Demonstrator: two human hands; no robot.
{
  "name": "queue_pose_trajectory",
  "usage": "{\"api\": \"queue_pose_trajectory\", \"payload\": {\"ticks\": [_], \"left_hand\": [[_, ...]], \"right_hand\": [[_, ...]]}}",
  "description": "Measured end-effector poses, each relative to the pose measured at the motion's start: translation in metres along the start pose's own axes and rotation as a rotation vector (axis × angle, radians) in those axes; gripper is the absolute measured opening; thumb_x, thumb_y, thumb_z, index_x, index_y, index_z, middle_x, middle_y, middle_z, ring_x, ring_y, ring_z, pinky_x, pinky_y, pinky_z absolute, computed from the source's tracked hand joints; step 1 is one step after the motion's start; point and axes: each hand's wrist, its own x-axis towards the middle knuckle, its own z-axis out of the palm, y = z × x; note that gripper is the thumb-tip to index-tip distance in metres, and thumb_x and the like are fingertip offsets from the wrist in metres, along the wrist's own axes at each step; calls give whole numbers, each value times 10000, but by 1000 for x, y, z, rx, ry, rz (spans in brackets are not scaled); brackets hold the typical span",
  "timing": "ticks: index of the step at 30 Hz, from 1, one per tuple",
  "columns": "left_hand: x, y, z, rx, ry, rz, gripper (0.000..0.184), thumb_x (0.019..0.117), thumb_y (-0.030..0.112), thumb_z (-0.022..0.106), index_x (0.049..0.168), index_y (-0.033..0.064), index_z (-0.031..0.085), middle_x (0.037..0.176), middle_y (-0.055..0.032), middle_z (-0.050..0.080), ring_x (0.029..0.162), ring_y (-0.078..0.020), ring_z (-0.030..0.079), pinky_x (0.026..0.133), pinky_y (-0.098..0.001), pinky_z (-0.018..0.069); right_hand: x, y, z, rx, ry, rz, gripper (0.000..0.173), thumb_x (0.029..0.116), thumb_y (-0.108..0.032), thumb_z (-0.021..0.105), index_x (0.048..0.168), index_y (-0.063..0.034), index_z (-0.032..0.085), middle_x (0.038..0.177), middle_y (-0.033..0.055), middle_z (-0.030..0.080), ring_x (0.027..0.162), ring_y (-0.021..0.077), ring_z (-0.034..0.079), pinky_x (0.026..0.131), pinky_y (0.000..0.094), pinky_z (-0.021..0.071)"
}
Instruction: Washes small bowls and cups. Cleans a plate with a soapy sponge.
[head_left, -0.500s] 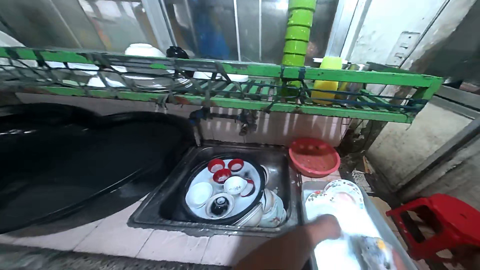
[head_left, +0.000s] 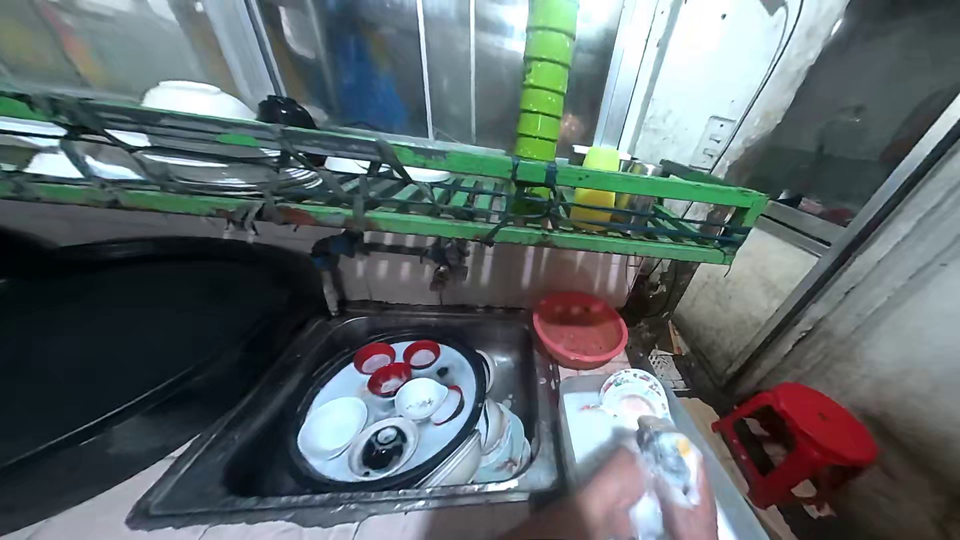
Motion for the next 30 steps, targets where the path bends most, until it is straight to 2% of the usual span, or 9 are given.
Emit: {"api": "queue_pose_trajectory", "payload": {"ticks": [3,5,11,17,19,22,24,27,30], "left_hand": [[-16,7,6,-52,55,107,622,933,-70,521,1534,46,414,1447,-154,546,1243,-200,575,1025,-394,495],[-9,12,-2,-54,95,227,499,1058,117,473,1551,71,412,1524,-135,497,1348,-197,528,1115,-396,454],[-1,39,-30,-180,246,302,417,1111,292,425,1441,56,521,1354,-116,627,1199,-173,630,1019,-377,537],[-7,15,-11,-164,235,263,432,1113,248,391,1480,38,479,1427,-138,569,1272,-183,573,1077,-378,479],[-13,10,-7,-86,187,295,468,1110,203,374,1540,24,409,1555,-163,456,1408,-206,469,1175,-393,384],[-13,5,-9,21,146,444,475,1103,183,350,1535,-5,414,1577,-191,424,1449,-220,427,1210,-388,343],[-11,12,-17,-41,199,390,526,1133,295,228,1504,-9,445,1536,-185,478,1426,-225,457,1193,-409,372],[5,18,-39,-307,243,5,654,1106,524,210,1559,83,377,1518,-190,484,1326,-330,527,1022,-571,464],[9,41,-43,-636,282,-117,325,1057,201,427,1291,-3,523,1128,-239,658,939,-365,687,754,-526,591]], "right_hand": [[20,9,11,-109,54,25,680,879,-71,733,1445,138,419,1351,316,583,1270,360,587,1108,494,464],[14,2,21,-166,31,-14,650,895,-57,700,1436,167,419,1340,349,580,1258,408,592,1108,522,458],[-6,-4,35,-315,-186,-150,707,877,-102,701,1436,203,393,1370,370,555,1281,441,577,1127,525,439],[-4,-10,38,-250,-132,-179,660,900,-105,662,1424,206,406,1387,355,547,1304,388,568,1148,462,430],[9,-1,35,-101,-71,-68,682,908,-64,660,1456,199,351,1399,360,528,1305,368,563,1139,460,435],[41,0,15,342,57,237,443,1041,-100,490,1454,23,389,1166,140,639,964,152,669,817,361,595],[51,-22,2,680,96,285,233,1094,-182,372,1261,-71,490,896,20,675,740,92,686,634,315,614],[56,-47,-20,924,12,193,340,1112,-249,239,1106,-104,546,815,-10,701,732,96,703,655,308,624],[55,-25,-41,691,-140,179,256,1038,-119,343,1173,-56,550,902,46,734,787,132,724,686,317,629]]}}
